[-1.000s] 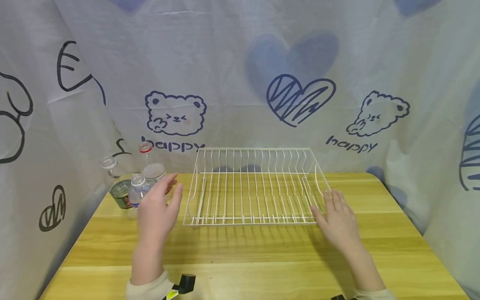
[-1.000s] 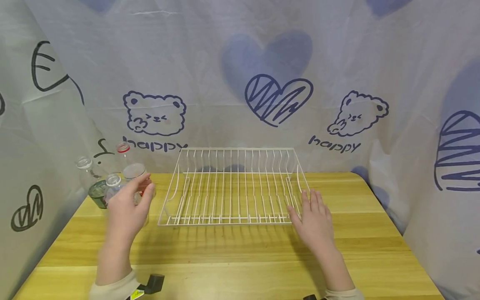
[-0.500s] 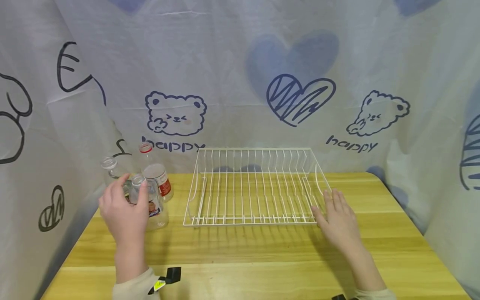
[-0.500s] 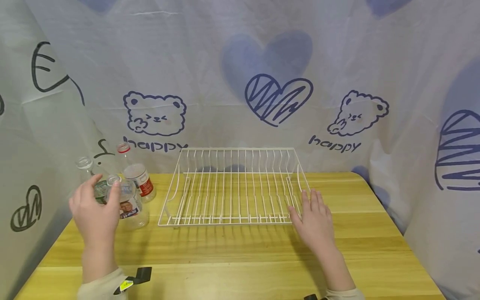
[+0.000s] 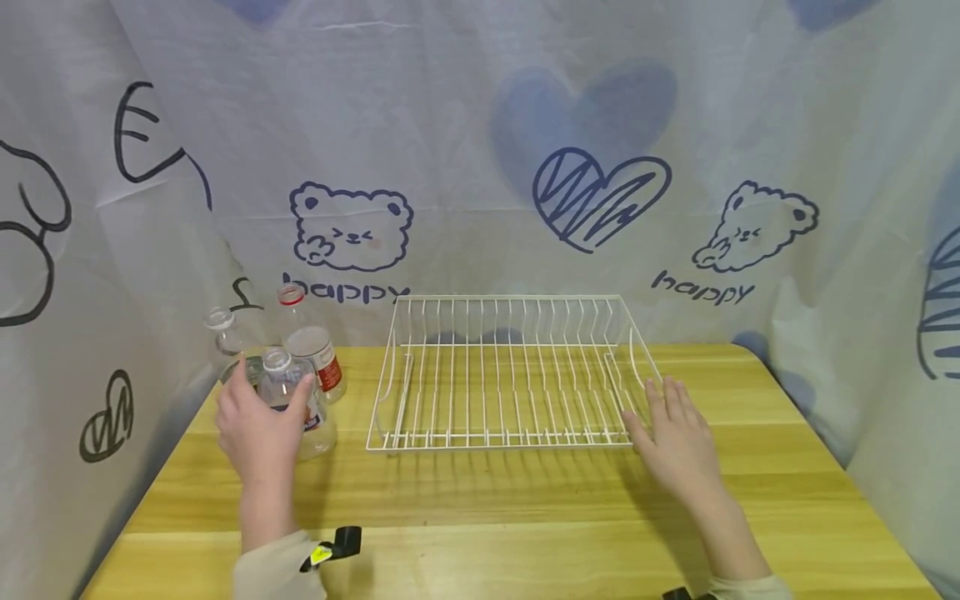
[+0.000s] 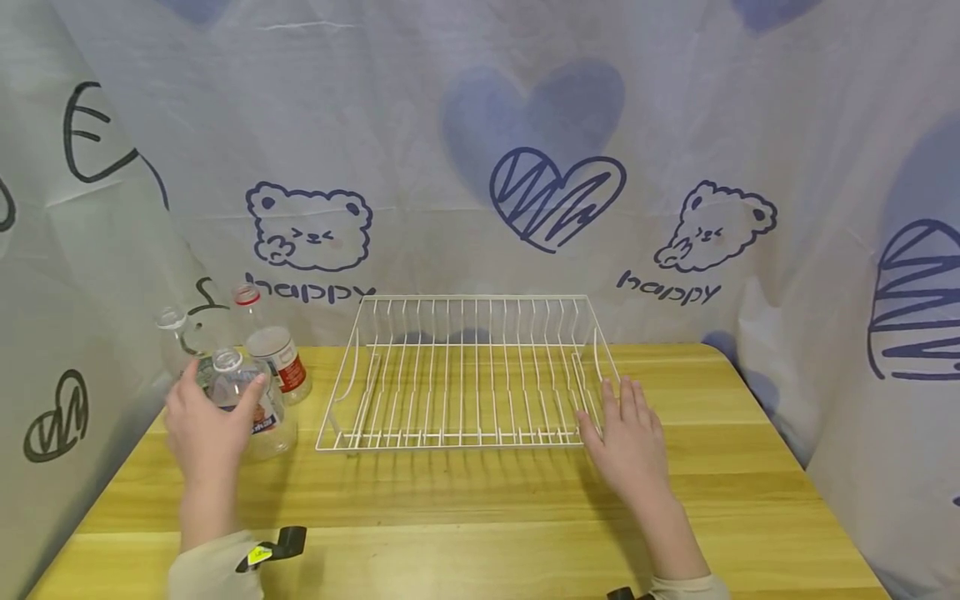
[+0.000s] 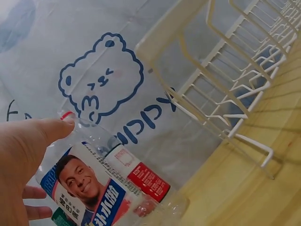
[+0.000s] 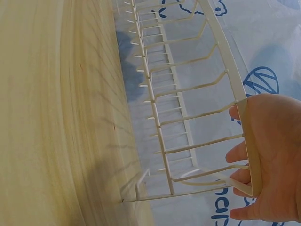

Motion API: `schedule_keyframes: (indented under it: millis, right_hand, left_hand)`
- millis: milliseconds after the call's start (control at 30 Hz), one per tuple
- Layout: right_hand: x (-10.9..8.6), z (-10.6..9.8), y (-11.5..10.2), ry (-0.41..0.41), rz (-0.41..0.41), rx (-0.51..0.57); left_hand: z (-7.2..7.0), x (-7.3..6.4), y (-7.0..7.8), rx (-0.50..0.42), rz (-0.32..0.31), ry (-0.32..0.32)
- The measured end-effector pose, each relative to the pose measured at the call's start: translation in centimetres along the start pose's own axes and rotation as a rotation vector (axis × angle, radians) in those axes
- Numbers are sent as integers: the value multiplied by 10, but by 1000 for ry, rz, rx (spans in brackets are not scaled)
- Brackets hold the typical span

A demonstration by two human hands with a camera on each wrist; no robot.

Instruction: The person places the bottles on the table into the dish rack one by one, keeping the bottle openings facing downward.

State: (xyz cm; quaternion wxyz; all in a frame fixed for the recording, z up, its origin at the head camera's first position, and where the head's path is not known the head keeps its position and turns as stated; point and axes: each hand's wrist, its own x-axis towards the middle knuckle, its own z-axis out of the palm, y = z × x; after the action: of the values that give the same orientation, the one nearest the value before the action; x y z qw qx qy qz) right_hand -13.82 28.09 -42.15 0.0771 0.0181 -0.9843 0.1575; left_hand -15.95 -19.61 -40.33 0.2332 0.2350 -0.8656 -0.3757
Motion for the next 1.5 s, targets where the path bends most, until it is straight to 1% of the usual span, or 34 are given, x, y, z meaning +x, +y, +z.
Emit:
schedule_keyframes:
  millis: [200, 367, 800, 967, 1067, 1167, 1267, 1367, 1500]
  right_hand:
    - [0, 0, 0, 3, 4, -1]
    - [0, -1, 0, 5, 3, 1]
    - [-2, -1, -1, 13, -1, 21]
    - [-3, -1, -1, 7, 0, 16]
    - [-2, -1, -1, 9, 0, 13]
    - [-2, -1, -1, 11, 2, 15]
    - [-1, -1, 0, 13, 2, 18]
    - [-1, -1, 0, 15, 2, 20]
    - [-1, 0, 0, 11, 5, 20]
  left_hand:
    - [4, 3, -2, 20, -7, -36]
    - [5, 2, -2, 36, 3, -36]
    - [2, -3, 3, 77, 25, -48]
    - [2, -5, 8, 77, 36, -59]
    - [0, -7, 15, 81, 53, -56]
    - [-3, -10, 25, 91, 93, -46]
    - [-5, -15, 36, 89, 158, -24]
    - [-5, -22, 46, 63, 246, 21]
    - [-1, -31, 56, 44, 385, 87]
